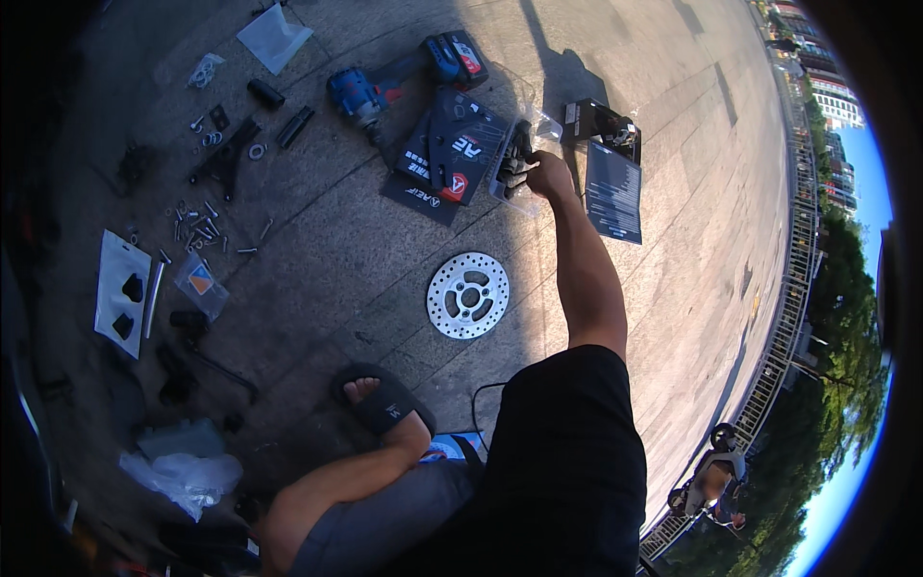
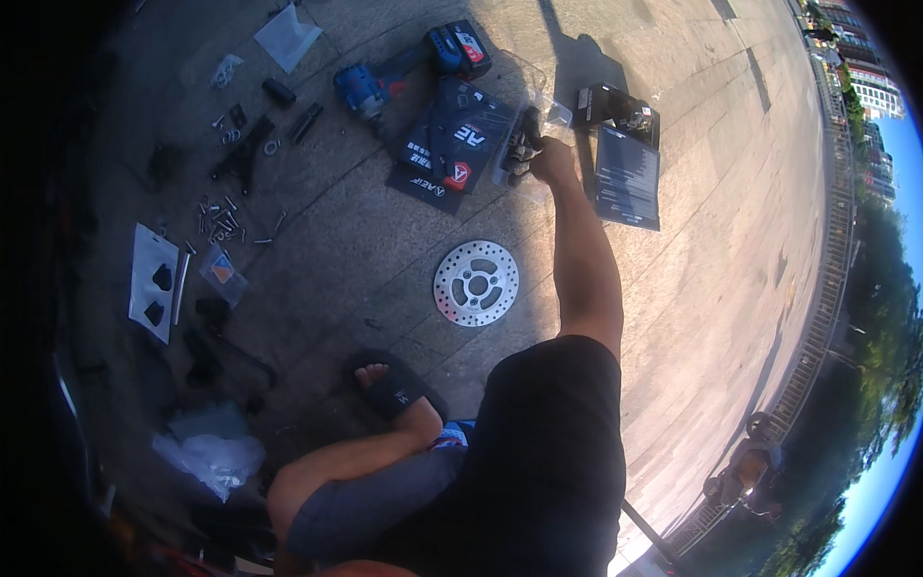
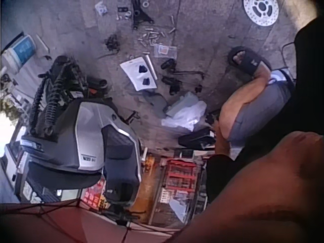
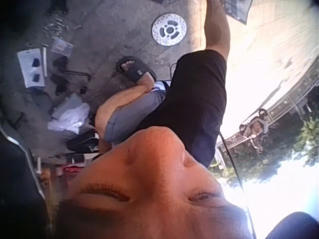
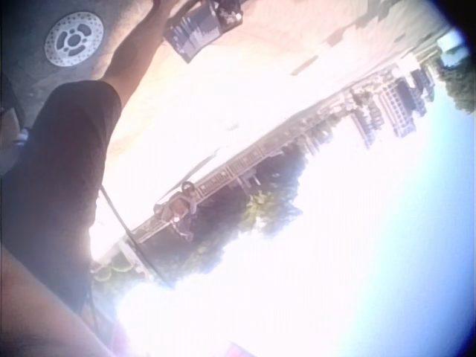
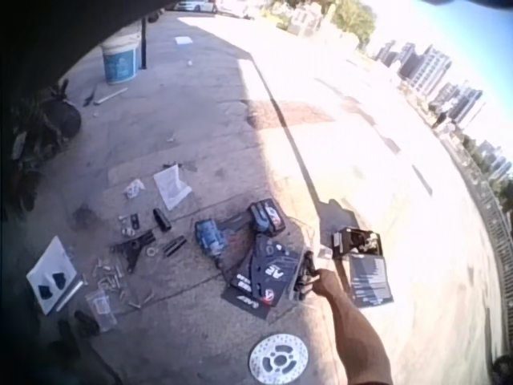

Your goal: The person assembles a black metal frame by hand, inserting bolts and tightening them with a cordless impact driver. They handle multiple small parts and the frame, moving between the floor and a nearby tool cart.

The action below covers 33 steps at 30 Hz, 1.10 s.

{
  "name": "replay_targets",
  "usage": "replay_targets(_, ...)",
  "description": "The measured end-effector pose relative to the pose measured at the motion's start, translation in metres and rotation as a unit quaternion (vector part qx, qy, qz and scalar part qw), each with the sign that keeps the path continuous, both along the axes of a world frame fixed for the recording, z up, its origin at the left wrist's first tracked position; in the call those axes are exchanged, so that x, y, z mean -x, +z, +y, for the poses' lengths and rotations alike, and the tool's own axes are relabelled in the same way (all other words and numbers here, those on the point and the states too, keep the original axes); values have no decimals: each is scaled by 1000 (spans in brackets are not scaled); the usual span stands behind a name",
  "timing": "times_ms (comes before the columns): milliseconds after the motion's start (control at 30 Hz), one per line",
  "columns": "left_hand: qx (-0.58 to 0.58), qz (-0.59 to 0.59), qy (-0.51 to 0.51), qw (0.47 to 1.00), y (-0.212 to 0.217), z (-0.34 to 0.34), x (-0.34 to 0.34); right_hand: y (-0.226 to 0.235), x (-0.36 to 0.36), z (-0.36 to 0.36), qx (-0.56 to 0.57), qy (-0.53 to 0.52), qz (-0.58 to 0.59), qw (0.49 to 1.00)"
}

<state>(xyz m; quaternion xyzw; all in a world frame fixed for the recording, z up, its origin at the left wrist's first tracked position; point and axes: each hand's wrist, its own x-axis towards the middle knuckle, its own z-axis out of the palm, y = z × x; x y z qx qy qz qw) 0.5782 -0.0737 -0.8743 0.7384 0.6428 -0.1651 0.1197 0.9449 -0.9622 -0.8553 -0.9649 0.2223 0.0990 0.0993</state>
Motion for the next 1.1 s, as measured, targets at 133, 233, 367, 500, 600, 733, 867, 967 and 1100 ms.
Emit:
replay_targets(133,5,-9,5,1000,-2,-2,-7,1,-7,2,-85,-52,138,985)
replay_targets(233,9,-14,3,1000,-3,-2,-15,2,-18,20,-46,-44,213,975)
replay_targets(367,13,-20,0,1000,-3,1,-24,6,-17,43,-22,-107,155,982)
replay_targets(500,17,-25,1,1000,-2,2,-28,25,-10,34,-173,-187,99,962)
replay_targets(600,21,-27,6,999,-3,2,-26,42,9,24,-416,-272,-53,866)
replay_targets(733,25,-32,15,999,-3,1,-24,56,40,16,-544,-266,-186,774)
replay_targets(867,28,-35,18,999,-4,1,-24,55,58,12,-555,-267,-202,761)
replay_targets(967,31,-39,20,999,-4,1,-24,53,66,10,-528,-233,-199,792)
replay_targets(1100,34,-40,27,998,-3,-1,-23,52,72,9,-559,-244,-187,770)
